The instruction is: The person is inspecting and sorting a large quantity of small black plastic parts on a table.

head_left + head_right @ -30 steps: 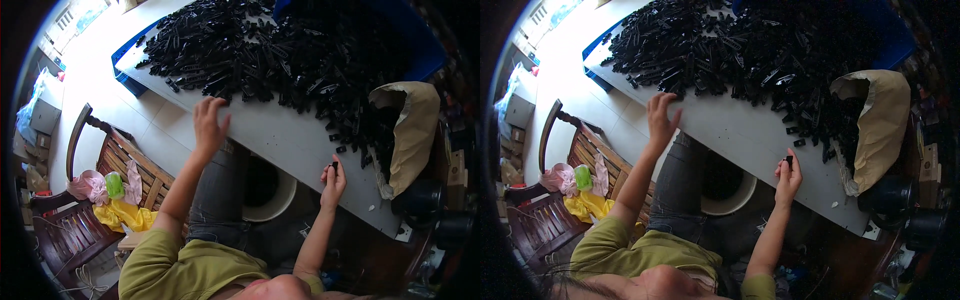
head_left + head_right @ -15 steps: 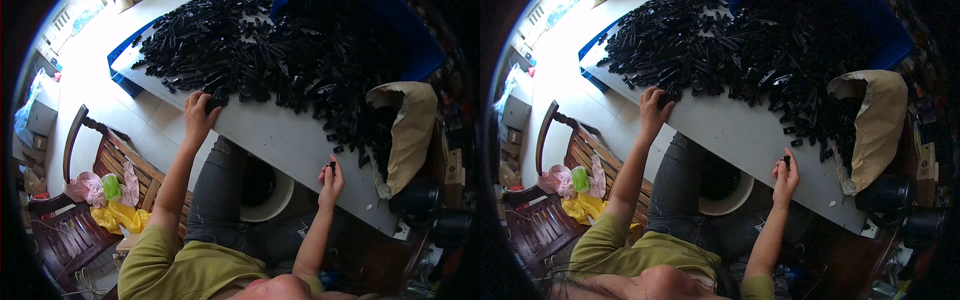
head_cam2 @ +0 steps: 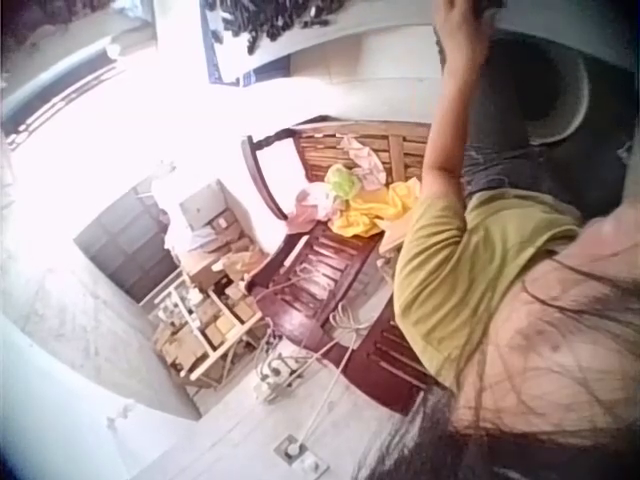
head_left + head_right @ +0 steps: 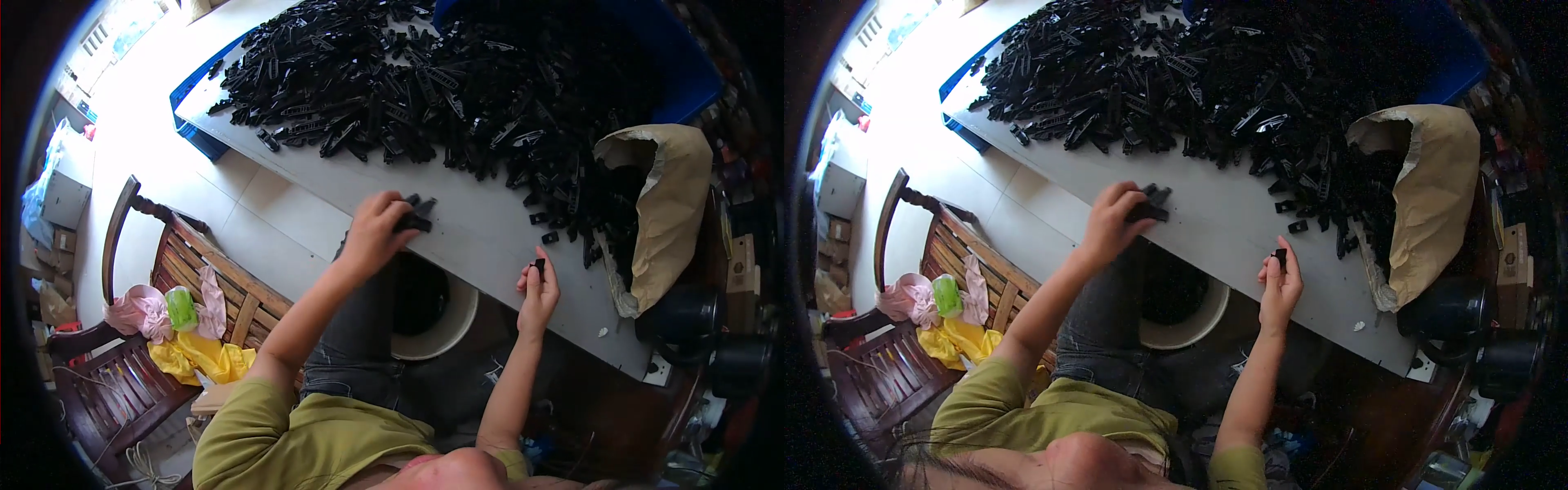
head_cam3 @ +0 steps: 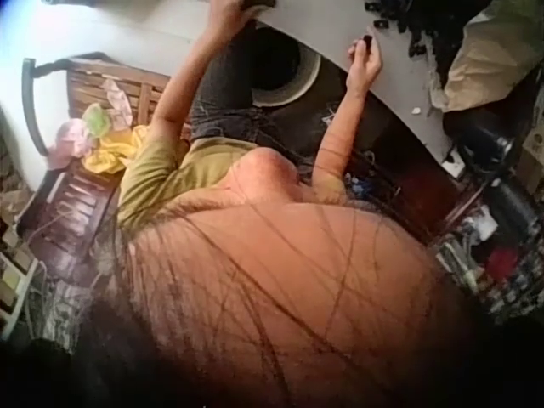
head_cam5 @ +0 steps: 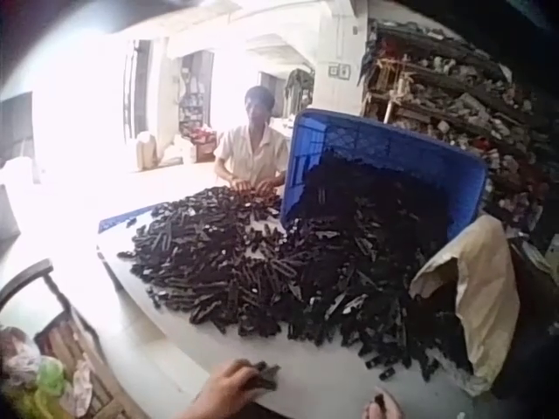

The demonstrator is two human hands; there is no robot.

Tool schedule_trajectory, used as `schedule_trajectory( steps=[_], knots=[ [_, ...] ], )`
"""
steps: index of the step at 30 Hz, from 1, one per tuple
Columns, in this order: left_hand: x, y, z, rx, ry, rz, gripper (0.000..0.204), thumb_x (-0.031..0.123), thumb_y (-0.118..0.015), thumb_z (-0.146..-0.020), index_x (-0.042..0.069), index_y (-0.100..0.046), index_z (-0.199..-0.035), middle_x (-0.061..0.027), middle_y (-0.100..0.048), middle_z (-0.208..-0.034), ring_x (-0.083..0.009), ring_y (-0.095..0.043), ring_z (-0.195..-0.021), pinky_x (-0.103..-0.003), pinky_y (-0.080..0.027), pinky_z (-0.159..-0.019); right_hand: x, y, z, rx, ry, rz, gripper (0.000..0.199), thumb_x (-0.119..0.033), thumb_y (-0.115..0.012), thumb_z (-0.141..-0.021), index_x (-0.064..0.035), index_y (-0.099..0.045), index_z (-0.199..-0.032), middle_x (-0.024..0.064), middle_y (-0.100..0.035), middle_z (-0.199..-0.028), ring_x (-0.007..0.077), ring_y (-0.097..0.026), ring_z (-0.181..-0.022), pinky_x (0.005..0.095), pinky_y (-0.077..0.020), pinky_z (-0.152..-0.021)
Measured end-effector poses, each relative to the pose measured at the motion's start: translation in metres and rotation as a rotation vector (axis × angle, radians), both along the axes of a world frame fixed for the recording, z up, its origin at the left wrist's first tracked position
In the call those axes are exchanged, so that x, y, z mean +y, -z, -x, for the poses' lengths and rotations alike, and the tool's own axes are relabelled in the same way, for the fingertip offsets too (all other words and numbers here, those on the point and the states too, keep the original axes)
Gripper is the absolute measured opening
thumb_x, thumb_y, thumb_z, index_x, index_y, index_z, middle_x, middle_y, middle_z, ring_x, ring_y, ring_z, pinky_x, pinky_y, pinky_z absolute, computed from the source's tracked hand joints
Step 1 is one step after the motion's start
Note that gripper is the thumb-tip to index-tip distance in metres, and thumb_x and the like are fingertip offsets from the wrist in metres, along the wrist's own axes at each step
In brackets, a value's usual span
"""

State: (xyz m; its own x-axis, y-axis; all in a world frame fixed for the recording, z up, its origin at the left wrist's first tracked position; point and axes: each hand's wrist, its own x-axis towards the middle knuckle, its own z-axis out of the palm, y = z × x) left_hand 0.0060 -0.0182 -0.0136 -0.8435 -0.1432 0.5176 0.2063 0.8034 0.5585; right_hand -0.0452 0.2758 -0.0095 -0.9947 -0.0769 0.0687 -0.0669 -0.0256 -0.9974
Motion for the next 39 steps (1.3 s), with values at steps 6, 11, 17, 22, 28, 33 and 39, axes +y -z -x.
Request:
schedule_trajectory(
  steps=[6,11,17,22,28,33,39],
  knots=[
    [0.041,-0.008,0.039,-0.036,0.091,0.041,0.035,0.020,-0.081,-0.066,0.007,-0.067,-0.095,-0.0081,-0.055,-0.110,-0.0286,-0.055,-0.099,-0.039,-0.047,-0.085,-0.004,-0.003,-0.002,0.010,-0.014,-0.014,0.038,-0.016,-0.055,-0.098,-0.0027,-0.052,-0.134,-0.0004,-0.055,-0.087,0.0042,-0.048,-0.069,0.0195,-0.0423,-0.063],
    [0.044,-0.016,0.045,0.008,0.150,-0.078,0.036,0.019,-0.079,-0.070,0.005,-0.069,-0.101,-0.0097,-0.057,-0.102,-0.0290,-0.056,-0.093,-0.039,-0.048,-0.080,-0.002,0.001,-0.002,0.022,0.002,-0.049,0.039,-0.015,-0.054,-0.098,-0.0014,-0.051,-0.135,0.0006,-0.056,-0.087,0.0051,-0.049,-0.068,0.0208,-0.0431,-0.062],
    [0.045,-0.016,0.015,-0.208,0.375,-0.160,0.033,0.018,-0.075,-0.076,0.002,-0.070,-0.104,-0.0118,-0.057,-0.093,-0.0285,-0.058,-0.087,-0.037,-0.048,-0.075,-0.001,0.002,-0.001,-0.036,0.002,-0.047,0.036,-0.012,-0.054,-0.098,0.0004,-0.054,-0.131,0.0029,-0.061,-0.089,0.0051,-0.049,-0.066,0.0200,-0.0424,-0.062],
    [0.046,-0.011,0.012,-0.185,0.458,-0.100,0.030,0.018,-0.073,-0.076,0.002,-0.069,-0.101,-0.0099,-0.057,-0.091,-0.0281,-0.057,-0.087,-0.037,-0.047,-0.078,-0.022,-0.017,-0.004,0.332,-0.205,-0.451,0.030,-0.008,-0.077,-0.075,0.0004,-0.070,-0.103,0.0051,-0.063,-0.092,0.0132,-0.058,-0.073,0.0248,-0.0475,-0.066],
    [0.043,-0.008,0.017,-0.167,0.494,-0.106,0.029,0.016,-0.074,-0.074,0.001,-0.070,-0.099,-0.0097,-0.059,-0.091,-0.0278,-0.057,-0.087,-0.037,-0.048,-0.078,-0.023,-0.025,0.003,0.484,-0.305,-0.742,0.032,-0.011,-0.079,-0.071,-0.0055,-0.072,-0.101,0.0052,-0.059,-0.092,0.0232,-0.055,-0.089,0.0350,-0.0477,-0.076],
    [0.040,-0.007,0.022,-0.158,0.596,-0.117,0.032,0.013,-0.076,-0.071,0.001,-0.071,-0.100,-0.0113,-0.063,-0.094,-0.0287,-0.059,-0.088,-0.038,-0.049,-0.080,-0.032,-0.025,0.012,0.534,-0.381,-0.772,0.029,-0.011,-0.078,-0.070,-0.0061,-0.073,-0.098,0.0036,-0.058,-0.093,0.0216,-0.052,-0.091,0.0340,-0.0455,-0.079],
    [0.041,-0.011,0.017,-0.151,0.570,-0.088,0.027,0.013,-0.073,-0.076,0.001,-0.069,-0.100,-0.0101,-0.061,-0.094,-0.0290,-0.058,-0.089,-0.037,-0.049,-0.081,-0.040,-0.020,0.014,0.598,-0.422,-0.771,0.028,-0.016,-0.078,-0.072,-0.0064,-0.072,-0.098,0.0040,-0.057,-0.097,0.0223,-0.052,-0.090,0.0349,-0.0453,-0.080]
  ],
)
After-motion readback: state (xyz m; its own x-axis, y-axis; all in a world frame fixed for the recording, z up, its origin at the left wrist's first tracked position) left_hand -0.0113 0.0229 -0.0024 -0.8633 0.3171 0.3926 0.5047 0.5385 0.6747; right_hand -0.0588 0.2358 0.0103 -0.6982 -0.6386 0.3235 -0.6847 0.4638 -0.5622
